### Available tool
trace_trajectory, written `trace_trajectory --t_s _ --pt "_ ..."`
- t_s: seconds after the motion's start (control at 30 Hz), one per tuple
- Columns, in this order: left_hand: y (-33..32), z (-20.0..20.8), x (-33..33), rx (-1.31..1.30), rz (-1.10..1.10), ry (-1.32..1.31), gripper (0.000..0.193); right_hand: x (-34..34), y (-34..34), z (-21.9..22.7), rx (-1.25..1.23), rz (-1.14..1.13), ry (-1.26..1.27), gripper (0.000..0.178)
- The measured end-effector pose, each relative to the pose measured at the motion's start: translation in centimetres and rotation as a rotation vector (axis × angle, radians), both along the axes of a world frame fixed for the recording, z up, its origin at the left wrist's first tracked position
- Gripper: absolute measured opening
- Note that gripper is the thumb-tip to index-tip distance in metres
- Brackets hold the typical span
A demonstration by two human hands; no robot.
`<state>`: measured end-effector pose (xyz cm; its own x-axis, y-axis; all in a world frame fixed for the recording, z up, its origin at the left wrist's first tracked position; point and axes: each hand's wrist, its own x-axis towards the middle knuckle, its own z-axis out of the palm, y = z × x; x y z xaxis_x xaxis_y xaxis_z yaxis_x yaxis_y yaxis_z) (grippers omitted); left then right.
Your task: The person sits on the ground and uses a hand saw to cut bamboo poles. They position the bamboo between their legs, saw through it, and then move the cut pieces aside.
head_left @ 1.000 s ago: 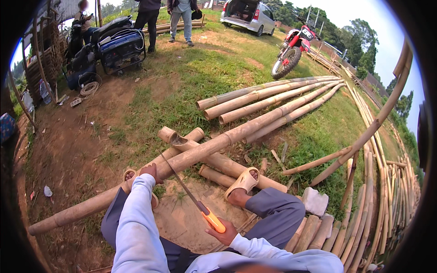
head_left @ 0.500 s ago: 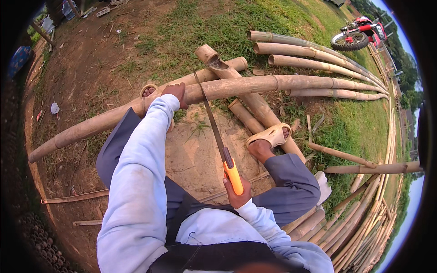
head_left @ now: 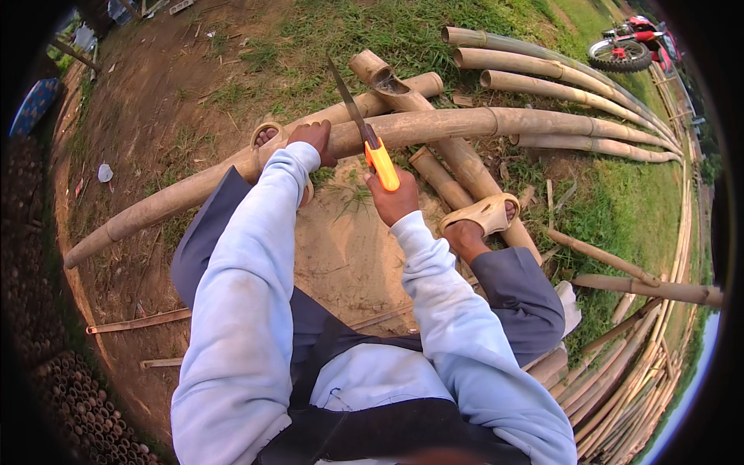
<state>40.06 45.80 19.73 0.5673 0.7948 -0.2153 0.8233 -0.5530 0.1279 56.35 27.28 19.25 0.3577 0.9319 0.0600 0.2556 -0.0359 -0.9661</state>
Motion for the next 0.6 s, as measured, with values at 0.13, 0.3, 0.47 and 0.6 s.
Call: trace_trajectory --t_s 0.13,0.3,0.47,0.6 --pt "-0.1 0.2 0.0 -0.036 0.006 0.012 0.074 -0.9 -3.4 1.4 -0.097 -0.003 -0.01 0.02" --pt "0.3 0.9 0.1 -0.06 -0.015 0.039 0.072 -1.5 -17.8 6.9 -0.201 -0.057 0.046 0.016" --pt "0.0 0.8 0.2 -0.028 -0.01 0.037 0.071 -1.0 -20.0 7.3 -0.154 -0.028 0.016 0.015" --pt "0.1 1.2 0.5 -0.068 0.005 0.088 0.073 -0.3 -4.8 2.1 0.043 0.016 0.039 0.02"
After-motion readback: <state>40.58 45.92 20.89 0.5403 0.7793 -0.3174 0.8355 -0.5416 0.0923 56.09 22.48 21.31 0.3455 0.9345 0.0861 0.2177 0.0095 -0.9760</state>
